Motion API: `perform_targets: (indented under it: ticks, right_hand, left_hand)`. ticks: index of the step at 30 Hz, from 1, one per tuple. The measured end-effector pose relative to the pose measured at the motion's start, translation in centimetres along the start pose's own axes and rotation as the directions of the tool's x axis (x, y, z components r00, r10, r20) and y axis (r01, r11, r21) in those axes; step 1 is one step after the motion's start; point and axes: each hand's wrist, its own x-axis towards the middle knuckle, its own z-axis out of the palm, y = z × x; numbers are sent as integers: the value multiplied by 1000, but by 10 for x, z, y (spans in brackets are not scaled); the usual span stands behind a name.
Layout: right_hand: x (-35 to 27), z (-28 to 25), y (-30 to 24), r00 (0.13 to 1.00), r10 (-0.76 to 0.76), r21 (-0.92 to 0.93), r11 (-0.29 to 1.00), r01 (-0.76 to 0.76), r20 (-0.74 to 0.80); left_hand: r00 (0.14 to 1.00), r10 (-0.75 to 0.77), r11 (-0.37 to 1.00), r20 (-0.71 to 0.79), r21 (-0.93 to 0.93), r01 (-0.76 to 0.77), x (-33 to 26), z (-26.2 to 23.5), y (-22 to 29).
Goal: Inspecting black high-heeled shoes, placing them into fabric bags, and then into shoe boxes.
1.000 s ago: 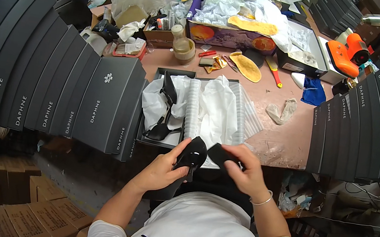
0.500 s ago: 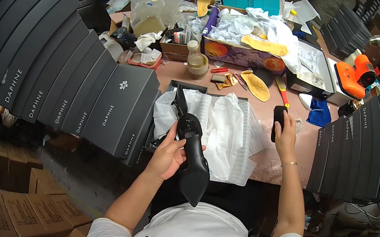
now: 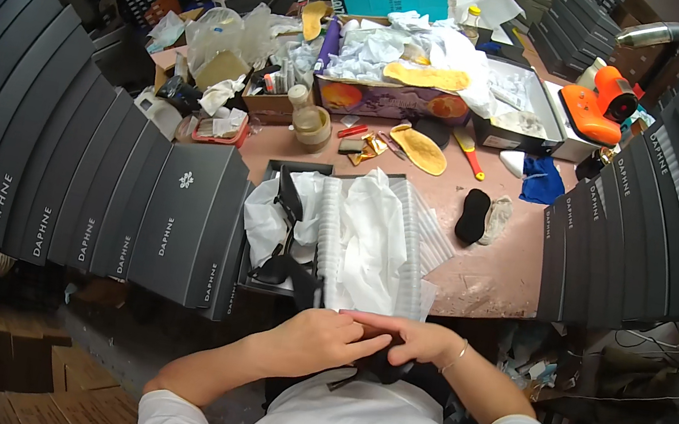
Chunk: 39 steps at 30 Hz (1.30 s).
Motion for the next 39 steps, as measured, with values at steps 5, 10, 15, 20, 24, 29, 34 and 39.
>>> perform_targets:
  ticks: [5,10,15,20,24,29,34,39]
  right_hand:
    - [-44,24,-2,913,-121,-173,983,57,-390]
    - [-70,15,-2,792,-312,-487,873,21,-525]
    - [-87,11,0,706,-445,-204,892,404,-550]
    - [-104,27,5,528,-682,13,606,796,-506]
    - [-118,53,-16,626,-726,138,615,776,-284]
    - [-93,56,-46,801,-411,-207,912,355,-435]
    - [-58,15,-16,704,-386,-379,908,177,-596]
    - [-50,37,11,789,-304,20,928,371,-535]
  left_hand:
    - [741,-258,963,-620,-107,247,40,-13,-62]
    - [500,-862,403,79,-493,771,79,39,-204]
    - [656,-704,476,-271,-866,153,103,7,-194]
    - [808,-397,918,-436,-198,343,134,-103,-100]
    - [790,-281,924,-545,70,377,129,-73,-111]
    - [924,-232,948,-303,-283,145,77,-31,-39]
    - [701,-407,882,-585,-54,467,14,10,-79]
    - [380,-850,479,-365,-836,269,-14,66,-117]
